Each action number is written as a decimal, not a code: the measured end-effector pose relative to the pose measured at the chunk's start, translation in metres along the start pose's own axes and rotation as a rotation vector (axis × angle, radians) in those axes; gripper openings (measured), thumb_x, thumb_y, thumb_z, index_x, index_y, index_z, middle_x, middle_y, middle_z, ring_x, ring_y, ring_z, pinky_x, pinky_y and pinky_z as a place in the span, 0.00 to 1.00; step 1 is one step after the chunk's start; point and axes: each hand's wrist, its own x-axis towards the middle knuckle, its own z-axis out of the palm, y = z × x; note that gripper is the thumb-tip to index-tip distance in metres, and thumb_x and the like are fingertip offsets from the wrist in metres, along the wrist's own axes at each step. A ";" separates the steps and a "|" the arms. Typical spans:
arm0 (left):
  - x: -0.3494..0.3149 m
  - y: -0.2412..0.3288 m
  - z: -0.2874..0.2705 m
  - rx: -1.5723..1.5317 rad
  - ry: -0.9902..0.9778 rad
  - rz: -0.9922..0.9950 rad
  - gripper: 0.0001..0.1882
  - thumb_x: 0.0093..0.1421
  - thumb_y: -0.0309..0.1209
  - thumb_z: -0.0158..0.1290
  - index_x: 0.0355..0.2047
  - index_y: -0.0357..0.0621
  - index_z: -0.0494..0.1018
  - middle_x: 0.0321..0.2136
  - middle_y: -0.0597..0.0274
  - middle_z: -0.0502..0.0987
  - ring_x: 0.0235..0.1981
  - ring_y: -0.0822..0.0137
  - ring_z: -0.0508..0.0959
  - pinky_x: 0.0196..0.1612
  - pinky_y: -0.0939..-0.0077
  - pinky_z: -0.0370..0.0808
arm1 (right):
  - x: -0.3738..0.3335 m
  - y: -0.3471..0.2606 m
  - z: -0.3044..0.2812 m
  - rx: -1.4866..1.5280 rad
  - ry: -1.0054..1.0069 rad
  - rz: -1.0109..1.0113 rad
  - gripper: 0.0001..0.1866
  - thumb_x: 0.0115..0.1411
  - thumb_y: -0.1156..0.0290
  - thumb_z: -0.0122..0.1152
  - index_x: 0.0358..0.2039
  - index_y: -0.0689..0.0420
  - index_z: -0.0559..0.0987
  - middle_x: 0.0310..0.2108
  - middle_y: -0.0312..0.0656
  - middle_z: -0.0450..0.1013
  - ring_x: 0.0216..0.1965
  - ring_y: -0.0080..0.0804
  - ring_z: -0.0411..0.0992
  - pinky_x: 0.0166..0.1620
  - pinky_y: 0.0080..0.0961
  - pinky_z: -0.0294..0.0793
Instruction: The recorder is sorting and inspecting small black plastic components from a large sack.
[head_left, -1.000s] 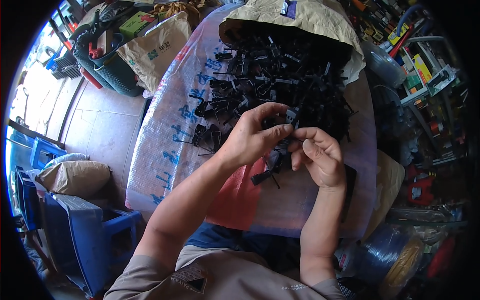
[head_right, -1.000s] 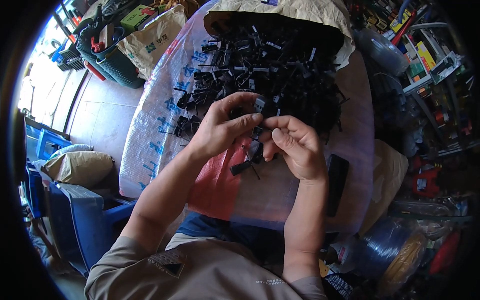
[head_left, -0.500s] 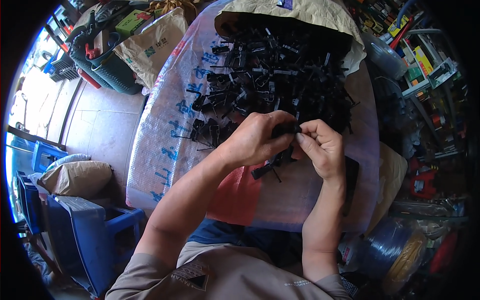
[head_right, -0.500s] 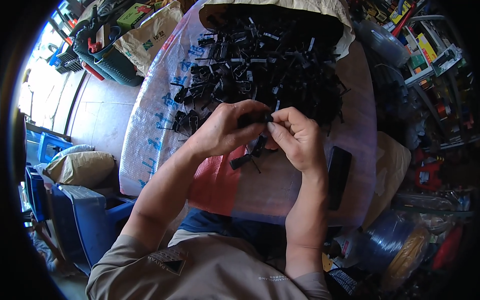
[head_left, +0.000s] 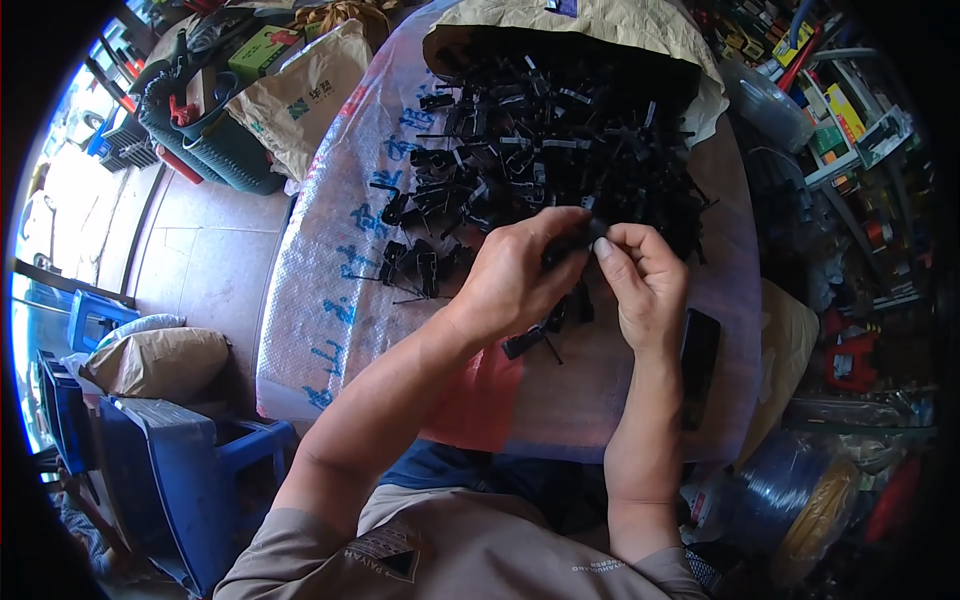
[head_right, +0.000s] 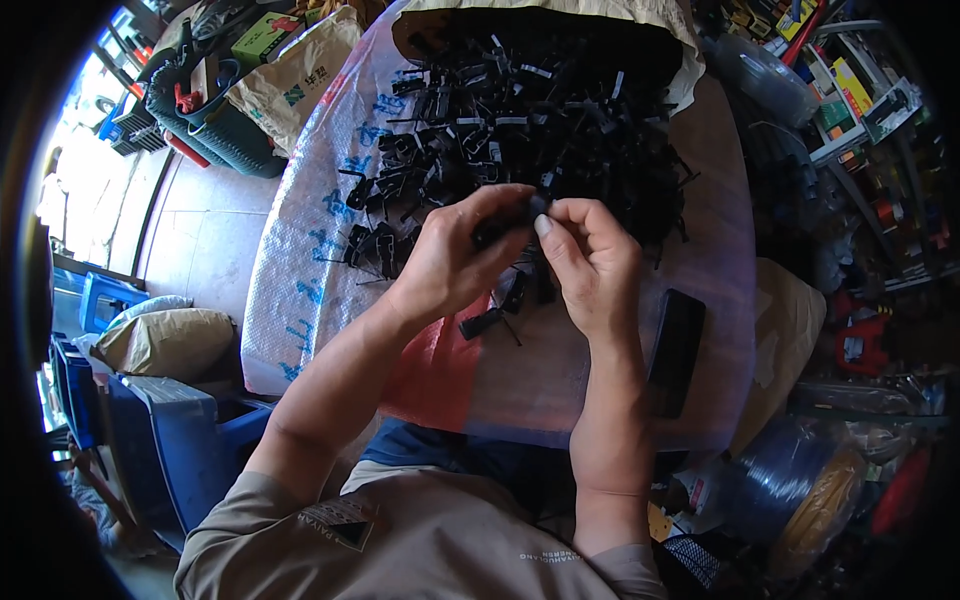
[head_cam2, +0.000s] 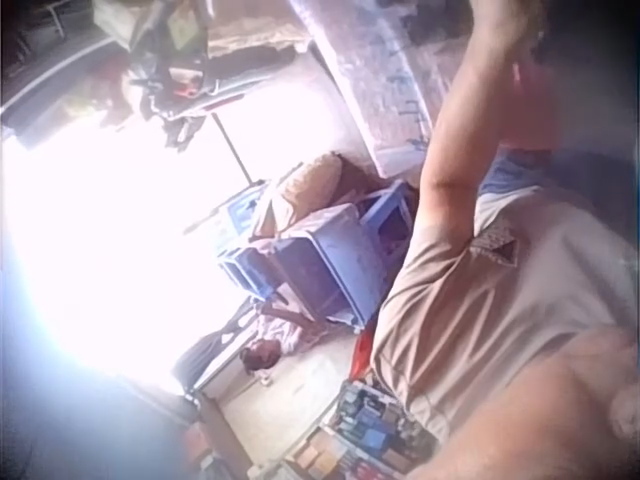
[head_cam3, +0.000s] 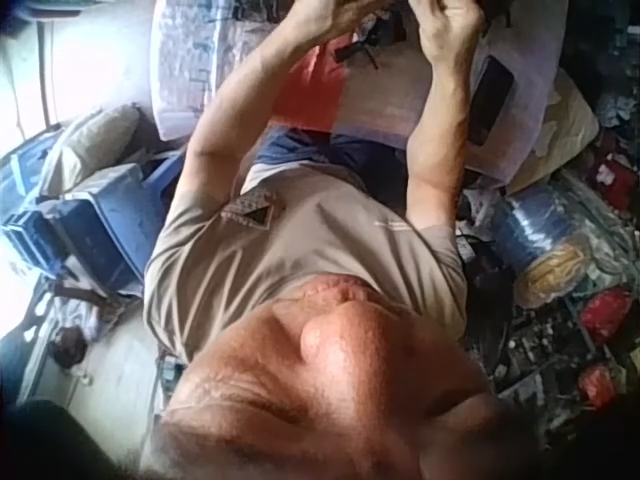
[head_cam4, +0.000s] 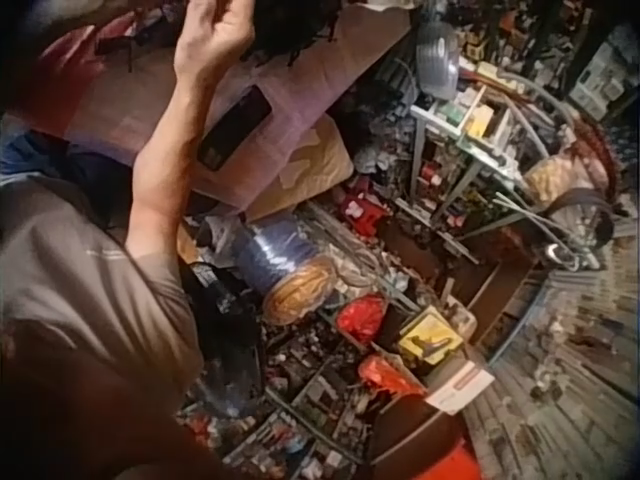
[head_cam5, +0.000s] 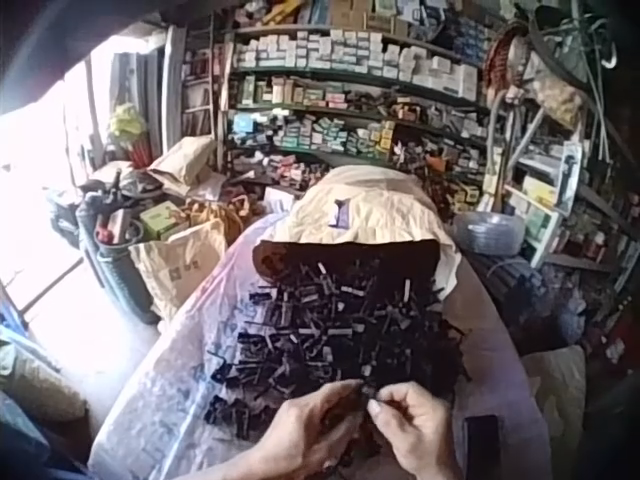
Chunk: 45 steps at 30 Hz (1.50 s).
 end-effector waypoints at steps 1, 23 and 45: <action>0.001 -0.003 0.000 -0.116 0.045 -0.097 0.19 0.58 0.27 0.55 0.49 0.31 0.70 0.37 0.50 0.79 0.35 0.61 0.80 0.40 0.71 0.77 | 0.001 0.002 0.001 -0.017 0.035 -0.062 0.05 0.60 0.78 0.61 0.37 0.62 0.76 0.27 0.30 0.71 0.25 0.13 0.66 0.30 0.10 0.66; 0.002 0.013 -0.009 -0.169 -0.039 -0.223 0.14 0.60 0.31 0.58 0.45 0.38 0.76 0.30 0.66 0.77 0.28 0.80 0.73 0.30 0.82 0.71 | 0.002 0.010 0.005 0.143 0.014 -0.020 0.06 0.65 0.71 0.57 0.38 0.60 0.76 0.31 0.31 0.72 0.28 0.15 0.68 0.32 0.13 0.70; 0.016 -0.020 -0.031 -1.330 0.170 -0.557 0.10 0.60 0.36 0.48 0.33 0.43 0.70 0.23 0.60 0.73 0.19 0.67 0.72 0.17 0.79 0.64 | -0.007 0.000 -0.015 -0.881 -0.323 0.193 0.15 0.47 0.72 0.69 0.34 0.62 0.76 0.21 0.49 0.75 0.25 0.41 0.76 0.30 0.31 0.73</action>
